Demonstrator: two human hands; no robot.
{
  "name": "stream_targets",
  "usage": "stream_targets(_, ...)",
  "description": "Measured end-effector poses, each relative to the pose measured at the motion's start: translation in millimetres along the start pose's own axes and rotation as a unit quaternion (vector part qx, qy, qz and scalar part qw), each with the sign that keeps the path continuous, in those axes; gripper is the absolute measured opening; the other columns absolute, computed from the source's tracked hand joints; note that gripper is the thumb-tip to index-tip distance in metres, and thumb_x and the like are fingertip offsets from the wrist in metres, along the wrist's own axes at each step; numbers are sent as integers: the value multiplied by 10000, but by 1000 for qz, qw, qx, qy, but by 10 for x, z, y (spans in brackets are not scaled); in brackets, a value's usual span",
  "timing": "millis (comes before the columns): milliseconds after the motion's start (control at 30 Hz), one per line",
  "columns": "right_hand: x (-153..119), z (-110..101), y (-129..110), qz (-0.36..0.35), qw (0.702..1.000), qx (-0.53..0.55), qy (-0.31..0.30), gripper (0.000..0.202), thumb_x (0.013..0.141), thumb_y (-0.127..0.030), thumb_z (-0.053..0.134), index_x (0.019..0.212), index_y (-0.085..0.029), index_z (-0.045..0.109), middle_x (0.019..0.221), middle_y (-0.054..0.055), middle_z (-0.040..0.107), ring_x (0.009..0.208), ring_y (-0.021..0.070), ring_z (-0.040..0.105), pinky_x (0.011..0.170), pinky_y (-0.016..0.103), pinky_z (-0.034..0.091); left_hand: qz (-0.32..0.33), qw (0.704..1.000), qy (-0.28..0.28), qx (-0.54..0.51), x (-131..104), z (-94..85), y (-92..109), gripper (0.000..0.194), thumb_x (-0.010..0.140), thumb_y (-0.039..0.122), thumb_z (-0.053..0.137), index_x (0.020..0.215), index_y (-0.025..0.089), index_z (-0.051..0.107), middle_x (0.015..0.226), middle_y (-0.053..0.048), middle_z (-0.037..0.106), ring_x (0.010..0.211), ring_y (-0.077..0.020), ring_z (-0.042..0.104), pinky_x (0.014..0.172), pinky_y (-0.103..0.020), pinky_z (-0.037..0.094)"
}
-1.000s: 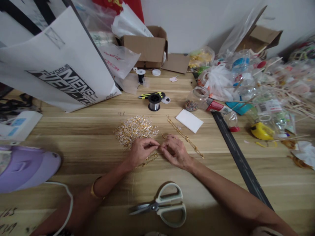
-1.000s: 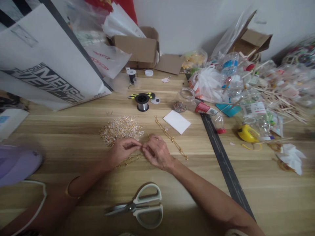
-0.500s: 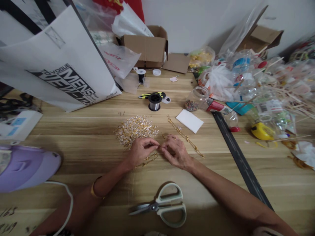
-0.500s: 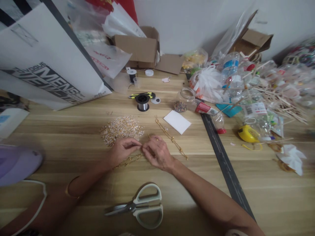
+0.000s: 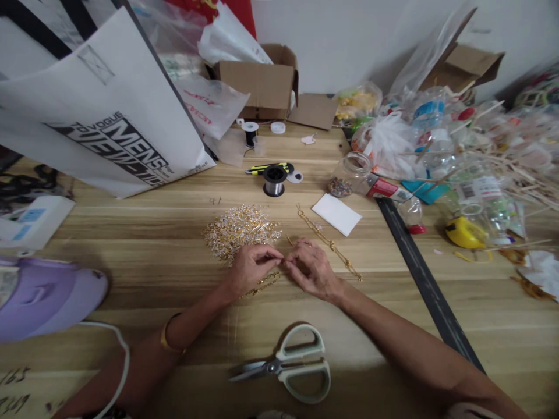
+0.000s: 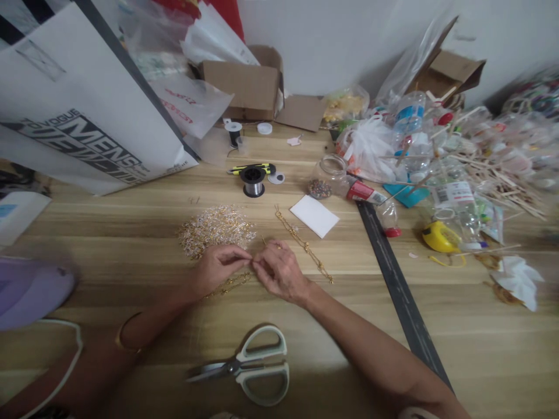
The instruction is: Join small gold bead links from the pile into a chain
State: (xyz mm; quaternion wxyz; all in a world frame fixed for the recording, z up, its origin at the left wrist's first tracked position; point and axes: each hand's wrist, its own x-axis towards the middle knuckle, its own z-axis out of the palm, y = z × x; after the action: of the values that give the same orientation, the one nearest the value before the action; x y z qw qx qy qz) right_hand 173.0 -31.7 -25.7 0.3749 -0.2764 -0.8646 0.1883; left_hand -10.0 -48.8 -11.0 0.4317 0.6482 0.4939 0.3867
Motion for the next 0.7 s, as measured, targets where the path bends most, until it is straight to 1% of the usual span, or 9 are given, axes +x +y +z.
stream_targets(233,-3,11,10,-1,1000,0,3,30,842,-177,496,831,-197,515,642,-6,543,615,142,493,832,371,413,9,1000,-8,16,-10,0,-12,91,736,149,624,761,145,711,718,-45,712,651,-139,637,620,-219,492)
stream_targets(367,0,9,7,1,1000,-4,5,24,836,-169,503,831,-189,515,637,-8,530,614,137,482,811,357,419,9,1000,-11,17,-4,-10,-20,103,740,156,621,776,143,717,738,-54,720,658,-144,645,624,-226,496)
stream_targets(700,-3,15,8,14,1000,-10,-1,28,837,-164,511,817,-182,515,647,-2,530,620,136,470,790,344,418,6,999,-19,25,13,-32,24,114,755,160,615,795,141,720,749,-49,729,668,-149,655,636,-229,497)
